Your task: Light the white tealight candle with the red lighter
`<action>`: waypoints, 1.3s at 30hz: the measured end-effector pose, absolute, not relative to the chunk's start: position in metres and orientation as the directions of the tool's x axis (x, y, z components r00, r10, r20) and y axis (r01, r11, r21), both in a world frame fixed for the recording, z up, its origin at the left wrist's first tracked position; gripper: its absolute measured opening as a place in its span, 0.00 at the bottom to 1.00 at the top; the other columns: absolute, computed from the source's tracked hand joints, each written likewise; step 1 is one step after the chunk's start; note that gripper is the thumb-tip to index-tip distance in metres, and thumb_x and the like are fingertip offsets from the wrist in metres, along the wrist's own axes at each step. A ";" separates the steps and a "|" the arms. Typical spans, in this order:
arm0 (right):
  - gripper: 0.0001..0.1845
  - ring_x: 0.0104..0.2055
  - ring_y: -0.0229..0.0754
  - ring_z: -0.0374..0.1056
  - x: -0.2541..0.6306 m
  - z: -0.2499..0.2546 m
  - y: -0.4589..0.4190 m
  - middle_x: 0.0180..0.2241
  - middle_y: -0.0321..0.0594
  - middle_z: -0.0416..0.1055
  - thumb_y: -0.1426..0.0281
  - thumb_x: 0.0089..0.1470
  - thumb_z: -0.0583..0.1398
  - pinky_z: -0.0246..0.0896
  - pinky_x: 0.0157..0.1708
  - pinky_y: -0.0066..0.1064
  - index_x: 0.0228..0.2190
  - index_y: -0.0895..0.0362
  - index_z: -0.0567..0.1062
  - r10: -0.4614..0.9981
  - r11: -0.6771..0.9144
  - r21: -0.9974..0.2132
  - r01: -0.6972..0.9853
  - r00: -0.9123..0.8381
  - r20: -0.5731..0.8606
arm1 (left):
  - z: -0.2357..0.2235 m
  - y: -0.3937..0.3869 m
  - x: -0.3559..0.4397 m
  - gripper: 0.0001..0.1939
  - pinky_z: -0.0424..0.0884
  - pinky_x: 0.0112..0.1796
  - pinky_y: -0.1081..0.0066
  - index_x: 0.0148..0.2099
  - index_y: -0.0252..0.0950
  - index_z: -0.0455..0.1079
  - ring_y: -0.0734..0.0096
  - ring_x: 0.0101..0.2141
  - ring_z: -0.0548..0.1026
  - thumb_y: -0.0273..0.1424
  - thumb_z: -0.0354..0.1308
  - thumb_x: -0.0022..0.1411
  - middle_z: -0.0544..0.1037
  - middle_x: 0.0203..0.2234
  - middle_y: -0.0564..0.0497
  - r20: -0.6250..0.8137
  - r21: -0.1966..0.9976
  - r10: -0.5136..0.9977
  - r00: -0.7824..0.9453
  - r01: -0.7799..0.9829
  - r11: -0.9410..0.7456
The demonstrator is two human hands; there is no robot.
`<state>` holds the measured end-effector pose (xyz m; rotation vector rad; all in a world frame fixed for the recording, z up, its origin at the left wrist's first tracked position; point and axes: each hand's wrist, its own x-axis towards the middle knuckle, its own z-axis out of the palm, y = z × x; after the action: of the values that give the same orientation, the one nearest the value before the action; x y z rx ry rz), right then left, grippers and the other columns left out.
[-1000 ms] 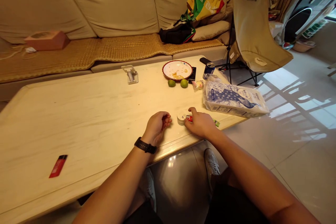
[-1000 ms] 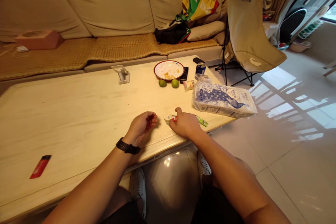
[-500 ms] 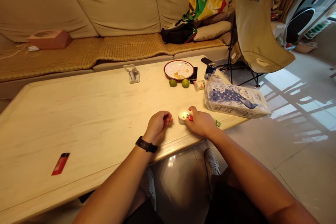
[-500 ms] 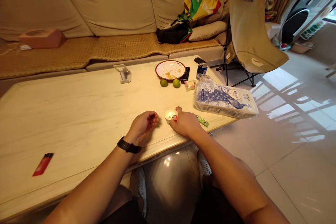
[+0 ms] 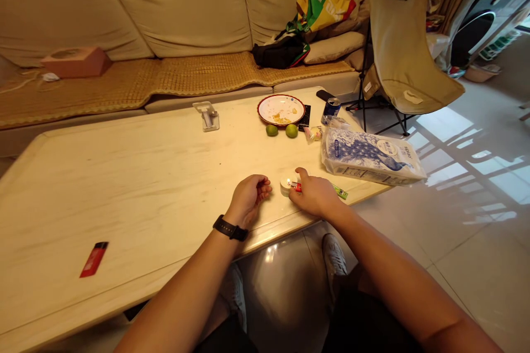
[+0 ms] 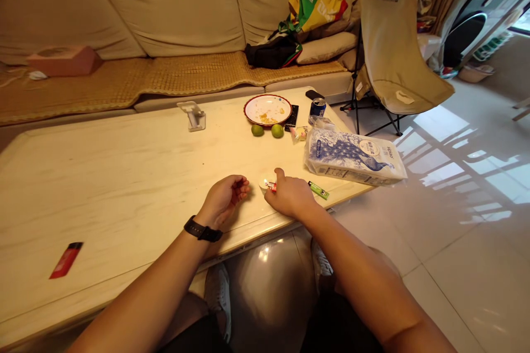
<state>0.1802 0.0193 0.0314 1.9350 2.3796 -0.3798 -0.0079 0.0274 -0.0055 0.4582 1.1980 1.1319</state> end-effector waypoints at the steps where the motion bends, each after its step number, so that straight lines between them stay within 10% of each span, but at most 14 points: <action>1: 0.34 0.41 0.57 0.75 0.180 0.031 0.019 0.39 0.52 0.78 0.54 0.60 0.51 0.61 0.38 0.38 0.62 0.58 0.57 0.958 0.188 -0.157 0.970 -0.216 -0.189 | -0.005 0.027 -0.008 0.02 0.66 0.21 0.77 0.31 0.31 0.70 0.76 0.22 0.72 0.25 0.57 0.53 0.73 0.25 0.48 -0.491 0.793 0.869 -0.055 -0.441 0.420; 39: 0.32 0.44 0.56 0.74 0.239 0.029 0.014 0.44 0.55 0.77 0.53 0.62 0.52 0.60 0.40 0.37 0.59 0.60 0.61 0.972 0.029 -0.072 0.997 -0.045 -0.229 | -0.012 0.030 -0.007 0.03 0.67 0.21 0.77 0.32 0.30 0.70 0.75 0.22 0.73 0.25 0.56 0.54 0.74 0.24 0.47 -0.494 0.793 0.867 -0.069 -0.446 0.416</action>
<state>0.2394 0.0140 0.0294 2.0868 2.1674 -0.3219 -0.0069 0.0304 -0.0125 0.4501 1.2050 1.1409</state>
